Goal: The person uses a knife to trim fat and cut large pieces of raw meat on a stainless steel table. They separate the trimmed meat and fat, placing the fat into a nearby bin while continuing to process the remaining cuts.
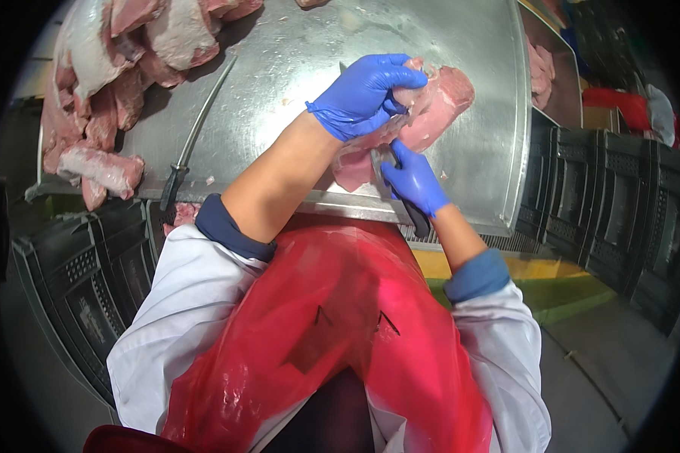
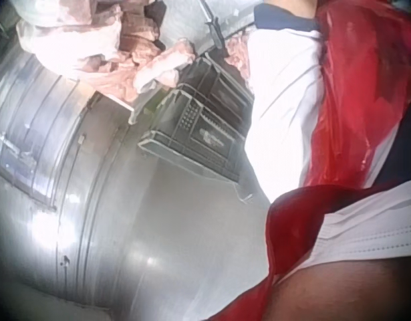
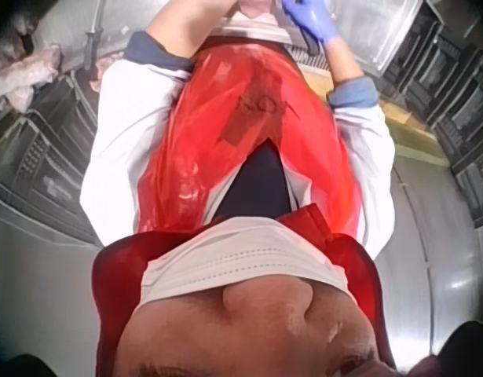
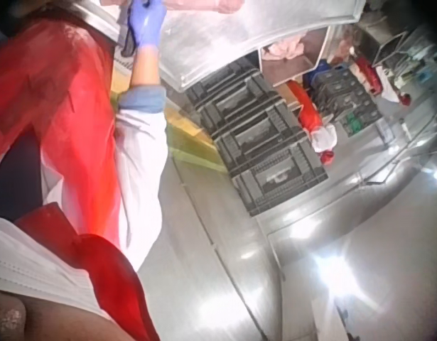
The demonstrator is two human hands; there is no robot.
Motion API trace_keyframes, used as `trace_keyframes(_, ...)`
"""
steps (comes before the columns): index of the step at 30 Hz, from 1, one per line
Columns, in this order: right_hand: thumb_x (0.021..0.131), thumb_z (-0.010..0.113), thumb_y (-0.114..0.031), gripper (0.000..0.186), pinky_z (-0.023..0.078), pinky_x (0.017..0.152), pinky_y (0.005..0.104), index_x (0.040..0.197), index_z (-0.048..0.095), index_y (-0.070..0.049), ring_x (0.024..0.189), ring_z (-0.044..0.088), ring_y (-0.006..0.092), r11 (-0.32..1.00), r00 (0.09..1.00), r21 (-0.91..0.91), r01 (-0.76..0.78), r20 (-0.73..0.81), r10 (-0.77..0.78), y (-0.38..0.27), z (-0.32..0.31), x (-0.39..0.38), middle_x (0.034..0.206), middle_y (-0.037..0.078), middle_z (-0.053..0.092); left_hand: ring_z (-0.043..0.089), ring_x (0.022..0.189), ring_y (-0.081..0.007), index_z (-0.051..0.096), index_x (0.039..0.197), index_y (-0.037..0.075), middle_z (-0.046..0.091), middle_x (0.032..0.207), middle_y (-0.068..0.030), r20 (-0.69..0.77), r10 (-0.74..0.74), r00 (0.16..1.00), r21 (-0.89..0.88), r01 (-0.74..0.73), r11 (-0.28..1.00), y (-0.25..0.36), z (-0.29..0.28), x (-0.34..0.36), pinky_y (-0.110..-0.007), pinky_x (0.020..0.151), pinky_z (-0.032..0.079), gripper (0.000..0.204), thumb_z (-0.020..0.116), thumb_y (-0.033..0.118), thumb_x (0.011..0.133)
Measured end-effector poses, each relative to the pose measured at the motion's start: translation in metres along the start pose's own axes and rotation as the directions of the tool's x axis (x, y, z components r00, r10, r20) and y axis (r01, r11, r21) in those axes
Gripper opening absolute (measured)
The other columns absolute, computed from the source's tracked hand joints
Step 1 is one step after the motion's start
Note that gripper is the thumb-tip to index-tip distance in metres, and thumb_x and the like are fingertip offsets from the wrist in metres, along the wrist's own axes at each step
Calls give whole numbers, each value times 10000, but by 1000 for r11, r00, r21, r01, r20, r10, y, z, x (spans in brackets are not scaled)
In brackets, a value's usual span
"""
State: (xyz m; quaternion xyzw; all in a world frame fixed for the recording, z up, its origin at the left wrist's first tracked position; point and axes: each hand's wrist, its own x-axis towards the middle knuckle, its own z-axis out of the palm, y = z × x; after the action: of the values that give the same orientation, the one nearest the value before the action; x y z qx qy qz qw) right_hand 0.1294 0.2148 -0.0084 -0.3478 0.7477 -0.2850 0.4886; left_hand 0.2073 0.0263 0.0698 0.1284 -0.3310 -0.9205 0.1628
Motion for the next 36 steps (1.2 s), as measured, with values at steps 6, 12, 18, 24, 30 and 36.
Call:
trace_keyframes(6,910,544,-107,776,542,656,422,1606,222,-230,603,664,281,984,951,-108,140,292,-103,-1,0,-72,753,230,657,637,737,-122,596,1045,10,615,894,-45,-101,188,977,-119,-200,973,42,-17,-56,-221,594,502,138,633,43,916)
trace_keyframes(12,968,514,-190,694,525,723,515,1592,211,-222,769,660,472,834,866,-294,466,345,-363,-31,62,20,863,310,660,655,949,-213,590,1237,3,646,1064,-104,-282,409,868,-91,-448,889,68,10,-183,-361,835,559,320,594,105,935)
trace_keyframes(18,984,518,-237,665,550,783,458,1594,255,-260,742,681,384,823,776,-112,557,421,-469,11,44,-20,878,233,686,645,920,-181,583,1279,30,664,1031,-76,-585,683,437,431,-546,719,103,-35,-406,-322,797,538,370,625,133,927)
trace_keyframes(24,922,589,-160,741,562,703,387,1590,286,-270,694,676,209,978,985,-139,158,-45,-165,7,-84,26,844,130,699,683,862,-269,627,1193,14,685,1028,-132,-733,672,110,167,986,21,22,-153,-524,-450,767,565,584,802,419,811)
trace_keyframes(30,927,471,-97,750,503,719,565,1603,162,-194,765,654,483,828,915,-505,245,-163,-370,54,-52,53,854,314,667,402,1351,-466,518,1342,12,429,1474,-273,-115,571,813,905,323,-278,-119,-84,-164,-574,1134,294,883,810,531,690)
trace_keyframes(36,928,469,-96,784,497,715,589,1612,109,-224,709,638,491,808,982,-568,155,-3,-190,95,-53,-21,788,312,652,487,1278,-451,463,1400,99,480,1405,-243,-349,127,929,814,367,-451,-112,-47,-40,-547,1053,406,773,747,343,724)
